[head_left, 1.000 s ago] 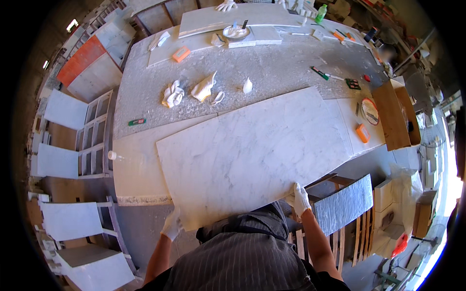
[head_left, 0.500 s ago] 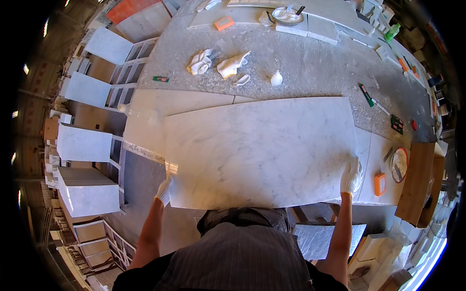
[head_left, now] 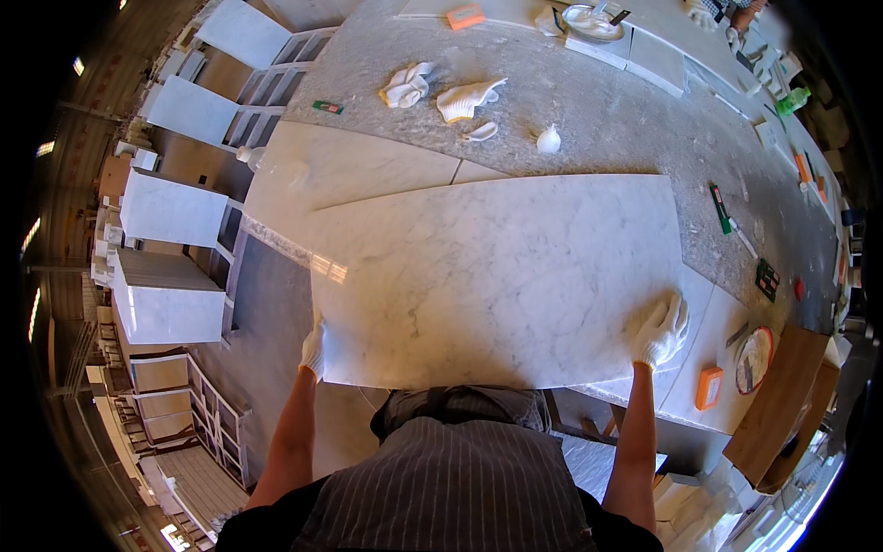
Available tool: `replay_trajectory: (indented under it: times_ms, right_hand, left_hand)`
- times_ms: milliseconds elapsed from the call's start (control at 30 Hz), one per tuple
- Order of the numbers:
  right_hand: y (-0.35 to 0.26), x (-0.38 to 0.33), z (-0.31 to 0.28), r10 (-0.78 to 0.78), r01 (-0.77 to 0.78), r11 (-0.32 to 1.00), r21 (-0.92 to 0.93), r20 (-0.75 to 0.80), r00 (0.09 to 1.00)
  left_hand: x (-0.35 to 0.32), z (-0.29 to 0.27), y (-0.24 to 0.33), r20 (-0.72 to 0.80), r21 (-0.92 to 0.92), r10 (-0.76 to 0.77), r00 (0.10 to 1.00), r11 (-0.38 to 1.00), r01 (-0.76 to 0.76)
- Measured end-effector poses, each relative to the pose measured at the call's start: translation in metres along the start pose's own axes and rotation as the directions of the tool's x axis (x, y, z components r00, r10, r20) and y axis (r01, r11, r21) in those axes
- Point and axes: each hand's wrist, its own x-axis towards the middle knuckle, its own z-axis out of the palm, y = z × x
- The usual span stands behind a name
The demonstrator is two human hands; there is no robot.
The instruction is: The person wipes a large white stone slab with a cloth while wearing gloves, then lifts and stacks the slab onto a wooden rack. The person repeats the wiping and stacking process for additional slabs in a workshop setting.
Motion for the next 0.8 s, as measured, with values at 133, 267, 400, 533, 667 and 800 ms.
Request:
replay_trajectory:
  times_ms: [133,267,400,533,667,800]
  right_hand:
    - [0.001,-0.002,0.006,-0.027,0.024,0.998,-0.065,-0.055,0.998]
    - [-0.002,-0.003,0.000,0.024,-0.024,1.000,-0.012,0.022,0.999]
    - [0.012,-0.004,0.008,0.017,-0.017,0.998,-0.063,-0.006,1.000]
    - [0.013,-0.003,0.005,0.005,-0.004,0.997,-0.081,0.011,1.000]
    - [0.003,0.001,-0.002,0.030,-0.031,0.999,0.009,0.047,0.998]
    - [0.002,-0.002,0.008,-0.026,0.025,1.000,0.020,0.058,0.998]
  left_hand:
    - [0.019,-0.007,-0.019,-0.095,0.055,0.091,0.991,0.995,-0.086]
    - [0.026,-0.013,-0.029,-0.179,0.170,0.165,0.970,0.976,-0.134]
    - [0.014,0.005,-0.017,-0.218,0.200,0.187,0.958,0.969,-0.143]
    - [0.002,0.009,-0.011,-0.228,0.274,0.239,0.944,0.946,-0.173]
    - [0.007,0.013,-0.018,-0.277,0.358,0.327,0.904,0.908,-0.219]
    - [0.000,0.000,-0.037,-0.268,0.442,0.284,0.921,0.885,-0.144]
